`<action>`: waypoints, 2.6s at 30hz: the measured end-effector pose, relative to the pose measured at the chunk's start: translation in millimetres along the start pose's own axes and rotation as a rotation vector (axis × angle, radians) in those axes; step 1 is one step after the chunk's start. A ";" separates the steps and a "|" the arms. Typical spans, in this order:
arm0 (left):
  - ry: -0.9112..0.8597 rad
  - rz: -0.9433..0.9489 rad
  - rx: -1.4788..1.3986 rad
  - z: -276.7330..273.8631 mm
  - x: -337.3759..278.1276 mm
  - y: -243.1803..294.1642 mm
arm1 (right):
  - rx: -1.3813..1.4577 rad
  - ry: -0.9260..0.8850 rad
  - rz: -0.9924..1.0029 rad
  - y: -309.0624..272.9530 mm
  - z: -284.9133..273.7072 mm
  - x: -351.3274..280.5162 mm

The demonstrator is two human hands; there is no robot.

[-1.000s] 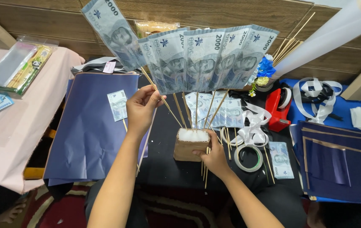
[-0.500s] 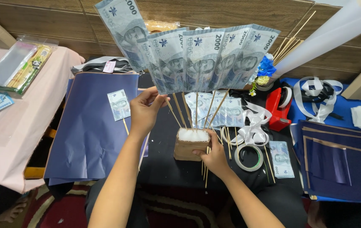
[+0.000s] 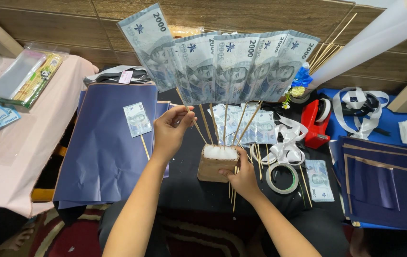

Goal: A person is arranging banknotes attached to wooden sticks by inserting them into a foam block to create a bouquet.

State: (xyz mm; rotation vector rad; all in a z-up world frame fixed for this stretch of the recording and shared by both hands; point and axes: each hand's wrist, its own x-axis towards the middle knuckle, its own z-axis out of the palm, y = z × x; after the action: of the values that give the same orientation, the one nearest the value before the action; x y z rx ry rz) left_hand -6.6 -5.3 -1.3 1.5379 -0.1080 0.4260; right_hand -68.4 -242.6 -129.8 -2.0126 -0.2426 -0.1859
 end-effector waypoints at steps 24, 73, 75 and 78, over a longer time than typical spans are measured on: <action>-0.135 0.041 0.101 3.5 -14.7 -18.0 | 0.005 0.019 0.011 3.6 4.0 -2.5; -0.482 -0.639 0.206 31.6 -67.4 -14.4 | 0.131 -0.029 0.116 -35.2 -33.6 17.8; -0.499 -0.707 0.284 34.4 -66.1 -11.9 | 0.271 0.017 0.149 -31.4 -39.6 23.3; -0.551 -0.655 0.206 34.8 -63.9 8.9 | 0.267 0.031 0.190 -47.7 -51.9 37.0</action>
State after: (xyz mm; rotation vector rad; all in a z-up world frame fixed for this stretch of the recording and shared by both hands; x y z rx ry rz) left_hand -61.7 -52.4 -12.5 1.7541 0.0177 -0.5247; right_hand -45.9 -265.6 -57.0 -1.7541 -0.0517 -0.0602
